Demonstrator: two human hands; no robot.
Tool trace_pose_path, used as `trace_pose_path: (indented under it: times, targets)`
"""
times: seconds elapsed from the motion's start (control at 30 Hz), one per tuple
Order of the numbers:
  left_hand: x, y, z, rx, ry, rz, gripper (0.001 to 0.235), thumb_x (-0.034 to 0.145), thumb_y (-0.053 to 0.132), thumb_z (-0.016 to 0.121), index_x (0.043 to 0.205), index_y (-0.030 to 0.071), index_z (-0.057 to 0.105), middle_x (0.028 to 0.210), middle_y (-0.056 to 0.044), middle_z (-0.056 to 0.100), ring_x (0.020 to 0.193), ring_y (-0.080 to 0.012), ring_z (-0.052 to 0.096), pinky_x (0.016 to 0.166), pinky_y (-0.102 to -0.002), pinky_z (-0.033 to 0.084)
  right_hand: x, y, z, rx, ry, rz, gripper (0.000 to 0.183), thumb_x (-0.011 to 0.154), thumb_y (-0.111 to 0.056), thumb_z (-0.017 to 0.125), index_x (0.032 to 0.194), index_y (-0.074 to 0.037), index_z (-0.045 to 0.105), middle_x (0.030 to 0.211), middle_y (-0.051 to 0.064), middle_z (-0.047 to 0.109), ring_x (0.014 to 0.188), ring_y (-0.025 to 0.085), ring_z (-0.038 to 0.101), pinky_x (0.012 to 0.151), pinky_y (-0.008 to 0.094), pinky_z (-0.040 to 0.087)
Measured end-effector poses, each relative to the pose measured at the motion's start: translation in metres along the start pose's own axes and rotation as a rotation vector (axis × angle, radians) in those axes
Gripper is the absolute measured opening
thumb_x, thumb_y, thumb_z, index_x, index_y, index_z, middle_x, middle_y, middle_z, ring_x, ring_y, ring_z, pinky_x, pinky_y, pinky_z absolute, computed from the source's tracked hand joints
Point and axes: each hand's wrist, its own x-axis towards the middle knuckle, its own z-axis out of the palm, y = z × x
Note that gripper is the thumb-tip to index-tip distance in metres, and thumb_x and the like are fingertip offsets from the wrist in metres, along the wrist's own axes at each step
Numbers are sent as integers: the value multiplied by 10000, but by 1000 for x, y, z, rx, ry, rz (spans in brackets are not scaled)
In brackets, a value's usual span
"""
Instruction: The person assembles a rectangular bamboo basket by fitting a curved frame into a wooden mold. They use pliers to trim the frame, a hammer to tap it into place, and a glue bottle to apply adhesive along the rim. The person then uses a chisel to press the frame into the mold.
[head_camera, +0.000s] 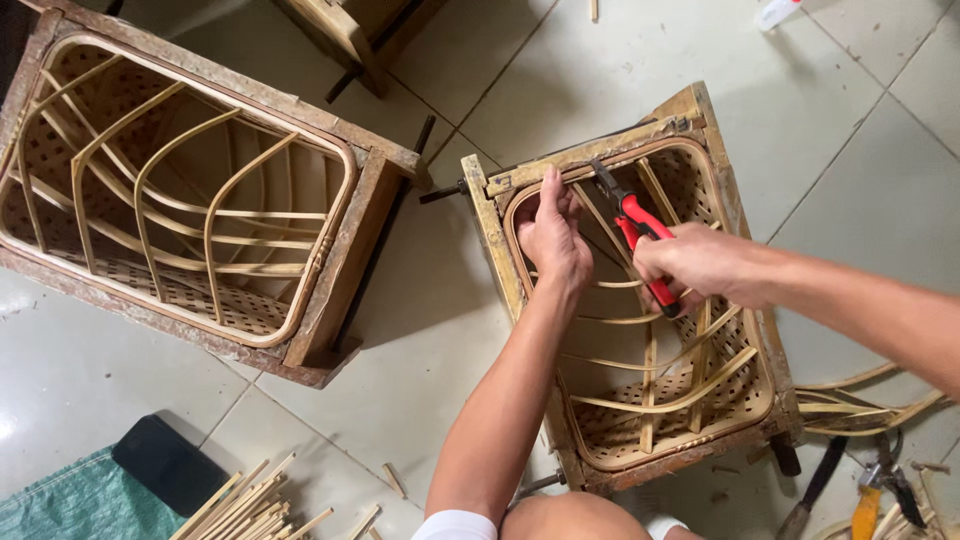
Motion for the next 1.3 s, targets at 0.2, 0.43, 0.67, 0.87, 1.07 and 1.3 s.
trace_pose_path:
  times: [0.2, 0.43, 0.67, 0.87, 1.07, 1.3]
  targets:
    - [5, -1, 3, 25, 67, 40, 374, 823, 199, 834, 988, 64, 527, 945, -66, 716, 813, -149, 677, 705, -293, 556, -2, -5, -6, -44, -24, -22, 285, 909, -265, 553, 770, -17, 538, 765, 101, 530, 689, 223, 538, 744, 501, 547]
    - [-29, 39, 0, 338, -199, -46, 340, 926, 228, 760, 1131, -10, 630, 1027, -79, 722, 887, -156, 703, 730, -280, 539, -9, 34, -40, -91, -125, 31, 415, 998, -382, 514, 1297, -129, 651, 1371, 220, 470, 1119, 291, 535, 1069, 559, 518]
    - [-33, 142, 8, 1690, -621, 1376, 348, 932, 193, 792, 1245, 85, 688, 1253, -111, 712, 1324, -295, 550, 1188, -489, 355, -2, 75, -90, -201, -89, -125, 337, 937, -289, 536, 1137, -34, 626, 1648, 69, 421, 1496, 290, 353, 1133, 623, 434]
    - [-6, 131, 16, 2009, -643, 1192, 553, 694, 110, 856, 1209, 45, 664, 1102, -130, 693, 1340, -392, 437, 1125, -548, 313, 10, 44, -93, -236, -70, -40, 564, 823, -245, 539, 1348, -41, 530, 1531, 44, 441, 1418, 250, 430, 1150, 576, 468]
    - [-6, 117, 16, 1993, -582, 1231, 530, 662, 136, 871, 1142, 74, 657, 1088, -101, 681, 1250, -346, 516, 1088, -532, 338, 2, 39, -87, -270, -79, 36, 668, 807, -261, 568, 1474, -252, 607, 931, 138, 565, 935, 275, 576, 1073, 596, 469]
    - [-4, 116, 6, 1964, -585, 1220, 542, 703, 157, 867, 1186, 69, 639, 1061, -90, 656, 1127, -298, 566, 1114, -538, 317, -1, 24, -99, -274, -63, 70, 549, 903, -348, 523, 1409, -198, 673, 779, 48, 403, 858, 182, 660, 1110, 476, 477]
